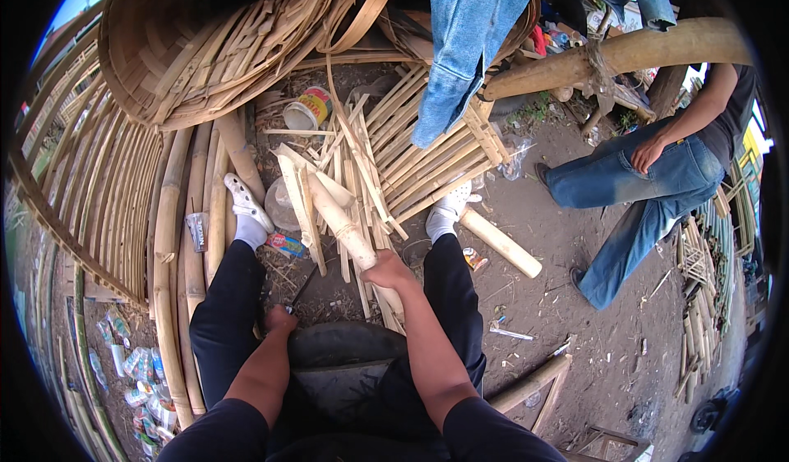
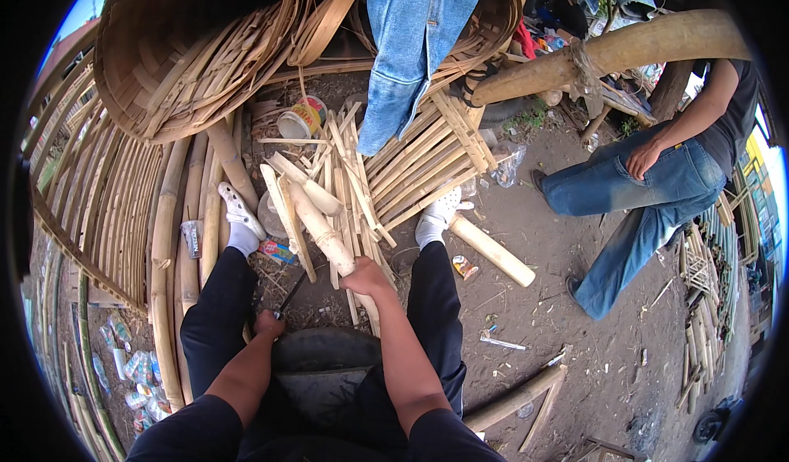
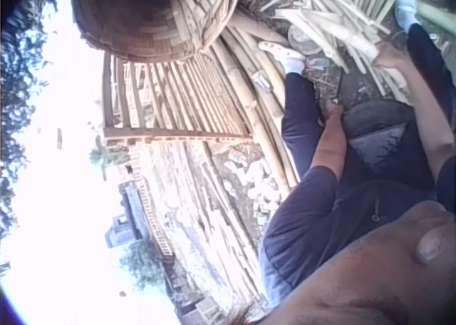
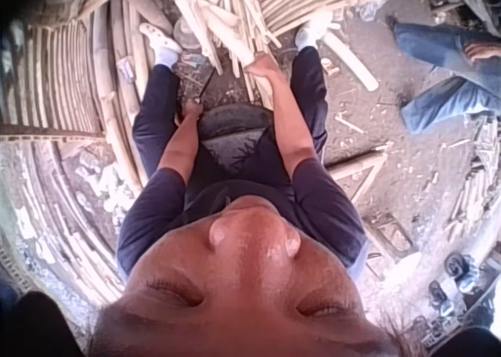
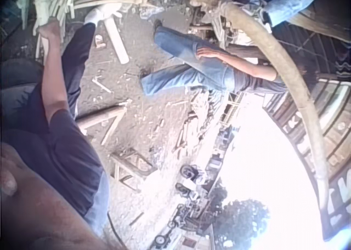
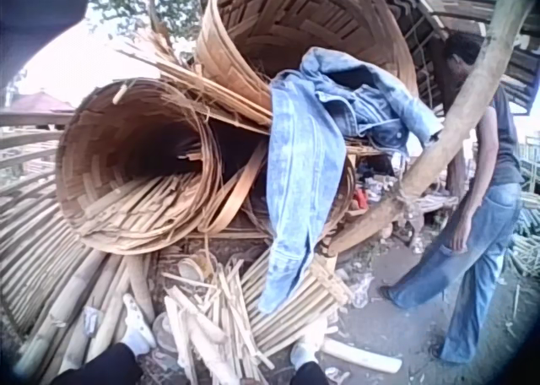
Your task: The person uses a hammer and a knife to construct a bamboo basket, hammering small bamboo strips into place and using a knife to trim the bamboo.
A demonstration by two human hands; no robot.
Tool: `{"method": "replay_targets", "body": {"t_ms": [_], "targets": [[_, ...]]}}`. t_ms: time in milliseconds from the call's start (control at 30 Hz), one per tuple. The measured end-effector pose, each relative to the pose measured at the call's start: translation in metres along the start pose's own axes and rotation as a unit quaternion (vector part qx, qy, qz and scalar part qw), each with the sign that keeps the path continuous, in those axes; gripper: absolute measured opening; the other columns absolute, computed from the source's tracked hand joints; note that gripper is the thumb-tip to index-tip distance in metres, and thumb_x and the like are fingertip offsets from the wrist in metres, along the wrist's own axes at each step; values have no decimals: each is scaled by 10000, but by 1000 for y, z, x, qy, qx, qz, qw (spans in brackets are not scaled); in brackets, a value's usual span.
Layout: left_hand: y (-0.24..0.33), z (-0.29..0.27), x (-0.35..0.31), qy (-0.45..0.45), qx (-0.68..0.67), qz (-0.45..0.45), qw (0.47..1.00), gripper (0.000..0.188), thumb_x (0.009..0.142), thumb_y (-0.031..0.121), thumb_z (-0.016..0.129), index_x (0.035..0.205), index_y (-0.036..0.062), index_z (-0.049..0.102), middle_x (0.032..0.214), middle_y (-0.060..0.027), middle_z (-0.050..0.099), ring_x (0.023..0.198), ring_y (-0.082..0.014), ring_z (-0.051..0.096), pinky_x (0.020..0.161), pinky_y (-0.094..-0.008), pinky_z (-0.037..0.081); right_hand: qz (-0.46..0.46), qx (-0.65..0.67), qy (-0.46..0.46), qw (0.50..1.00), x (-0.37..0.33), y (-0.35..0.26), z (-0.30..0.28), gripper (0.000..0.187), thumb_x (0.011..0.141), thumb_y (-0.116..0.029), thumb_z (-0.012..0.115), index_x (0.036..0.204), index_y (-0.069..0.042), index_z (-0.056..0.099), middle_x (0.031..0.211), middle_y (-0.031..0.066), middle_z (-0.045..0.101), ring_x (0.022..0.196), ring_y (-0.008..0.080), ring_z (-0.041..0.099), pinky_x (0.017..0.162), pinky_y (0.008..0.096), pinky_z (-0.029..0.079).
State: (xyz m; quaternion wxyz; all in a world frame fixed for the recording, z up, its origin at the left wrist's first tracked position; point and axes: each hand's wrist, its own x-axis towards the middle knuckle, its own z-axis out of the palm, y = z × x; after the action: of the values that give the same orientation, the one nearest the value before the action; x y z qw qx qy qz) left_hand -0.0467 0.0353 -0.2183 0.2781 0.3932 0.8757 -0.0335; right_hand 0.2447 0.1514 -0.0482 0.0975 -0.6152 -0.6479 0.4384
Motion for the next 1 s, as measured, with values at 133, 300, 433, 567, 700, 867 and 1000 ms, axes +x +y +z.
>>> {"method": "replay_targets", "body": {"t_ms": [133, 300, 433, 567, 700, 867, 1000], "targets": [[1, -1, -2, 1, -2, -4, 1000, 389, 727, 246, 722, 1082, 96, 673, 1140, -139, 660, 1087, -298, 629, 911, -407, 504, -1, -3, 1, 1000, -4, -1, 0, 557, 567, -262, 747, 1027, 35, 647, 986, 218, 675, 932, 313, 661, 844, 353, 506], [0, 1, 3, -5, 7, -10, 1000, 383, 725, 248, 725, 1074, 95, 678, 1140, -131, 661, 1086, -294, 630, 905, -405, 508, -11, -13, -13, 1000, -2, 4, 0, 579, 566, -272, 749, 1041, 41, 644, 993, 216, 673, 930, 307, 658, 845, 347, 501], [-2, 2, 1, 6, 6, -11, 1000, 374, 718, 248, 724, 1057, 95, 684, 1137, -128, 662, 1083, -292, 632, 902, -406, 510, -4, -25, -24, 999, -7, -1, -4, 596, 567, -279, 754, 1055, 42, 639, 1020, 217, 666, 946, 307, 653, 857, 343, 497], [0, -1, -2, 22, -9, -8, 1000, 399, 700, 273, 729, 1052, 91, 683, 1124, -131, 666, 1078, -292, 634, 896, -400, 511, 10, -22, -46, 999, -3, 1, -3, 678, 561, -284, 752, 1129, 48, 592, 1089, 226, 647, 1002, 312, 644, 878, 349, 496], [2, -7, -5, 4, -19, -2, 1000, 452, 679, 319, 744, 1056, 79, 680, 1117, -138, 669, 1071, -298, 636, 891, -399, 511, 10, -10, -45, 999, -1, 6, -1, 686, 565, -291, 753, 1139, 45, 587, 1103, 227, 643, 1010, 314, 642, 887, 351, 494], [11, -13, -12, -9, -39, -23, 999, 487, 686, 380, 757, 1059, 76, 680, 1116, -144, 672, 1053, -299, 644, 882, -405, 516, 8, -16, -19, 1000, 1, 11, 2, 583, 574, -287, 759, 1060, 16, 652, 1017, 194, 676, 946, 293, 656, 854, 347, 497], [-4, 3, 8, 1, -27, -27, 999, 473, 700, 396, 757, 1053, 89, 685, 1112, -134, 675, 1047, -294, 648, 879, -409, 519, -2, -52, -21, 998, -1, 3, 4, 563, 579, -291, 754, 1046, 10, 661, 1024, 202, 674, 943, 297, 656, 847, 352, 500]]}}
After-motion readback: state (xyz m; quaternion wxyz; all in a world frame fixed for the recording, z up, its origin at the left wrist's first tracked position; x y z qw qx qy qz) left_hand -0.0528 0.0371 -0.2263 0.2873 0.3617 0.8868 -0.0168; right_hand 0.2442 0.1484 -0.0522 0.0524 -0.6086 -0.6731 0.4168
